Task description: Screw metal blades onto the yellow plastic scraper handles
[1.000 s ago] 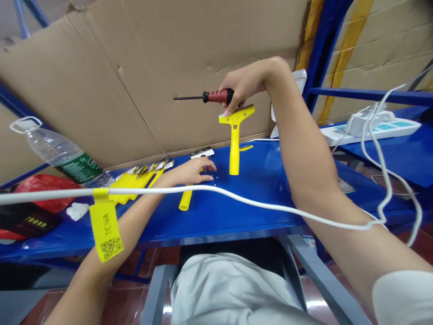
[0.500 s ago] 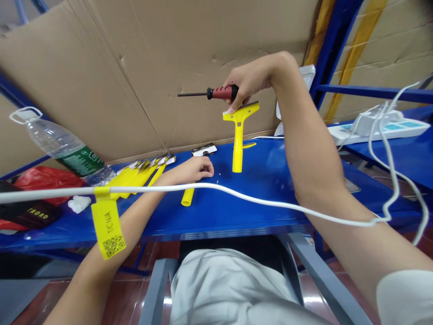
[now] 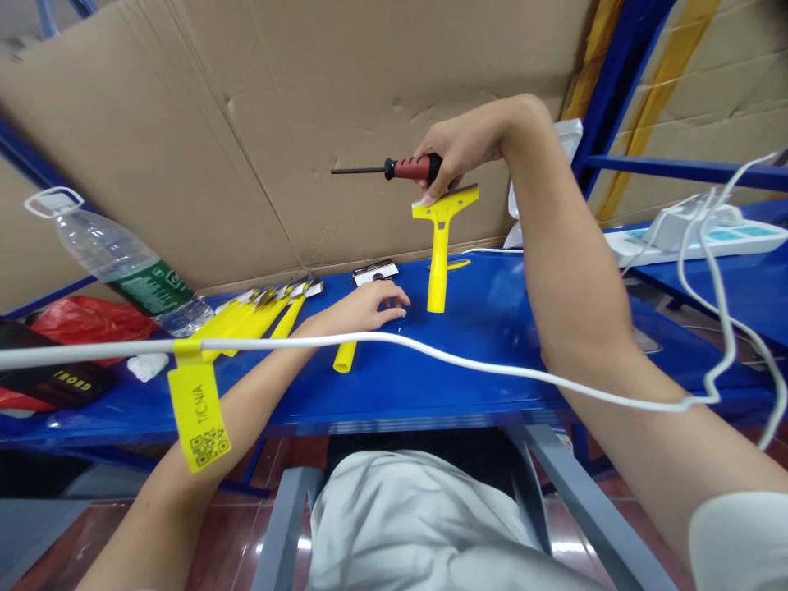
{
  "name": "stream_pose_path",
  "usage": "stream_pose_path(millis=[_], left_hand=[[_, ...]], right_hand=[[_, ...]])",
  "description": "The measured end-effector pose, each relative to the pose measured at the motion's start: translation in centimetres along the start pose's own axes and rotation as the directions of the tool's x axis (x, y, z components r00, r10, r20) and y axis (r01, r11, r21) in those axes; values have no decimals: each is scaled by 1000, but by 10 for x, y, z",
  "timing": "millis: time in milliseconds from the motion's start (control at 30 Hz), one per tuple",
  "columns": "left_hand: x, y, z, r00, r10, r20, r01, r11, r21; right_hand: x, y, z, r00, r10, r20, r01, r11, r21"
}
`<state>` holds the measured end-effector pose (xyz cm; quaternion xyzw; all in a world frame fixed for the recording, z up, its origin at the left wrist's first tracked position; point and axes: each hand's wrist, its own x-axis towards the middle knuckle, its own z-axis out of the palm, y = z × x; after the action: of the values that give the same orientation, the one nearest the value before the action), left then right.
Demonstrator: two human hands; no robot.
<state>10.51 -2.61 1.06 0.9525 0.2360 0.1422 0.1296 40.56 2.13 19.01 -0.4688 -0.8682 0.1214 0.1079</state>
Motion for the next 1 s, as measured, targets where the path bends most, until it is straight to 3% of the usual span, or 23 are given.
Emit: stream_pose_path(millis=[133, 267, 567, 1000], left_hand=[[4, 2, 6, 997, -49, 57, 49, 999, -7], [-3, -2, -4, 991, -72, 115, 77, 996, -39], [-14, -12, -23, 986, -117, 119, 112, 993, 46], [-11, -13, -20, 982, -149, 113, 136, 983, 120]], right_hand=[[1, -1, 1, 1000, 7, -5, -7, 1000, -6], [-1, -3, 0, 1000, 11, 2, -11, 1000, 12], [0, -5, 0, 999, 28, 34, -28, 999, 15], [3, -5, 0, 999, 0, 42, 1, 999, -34]])
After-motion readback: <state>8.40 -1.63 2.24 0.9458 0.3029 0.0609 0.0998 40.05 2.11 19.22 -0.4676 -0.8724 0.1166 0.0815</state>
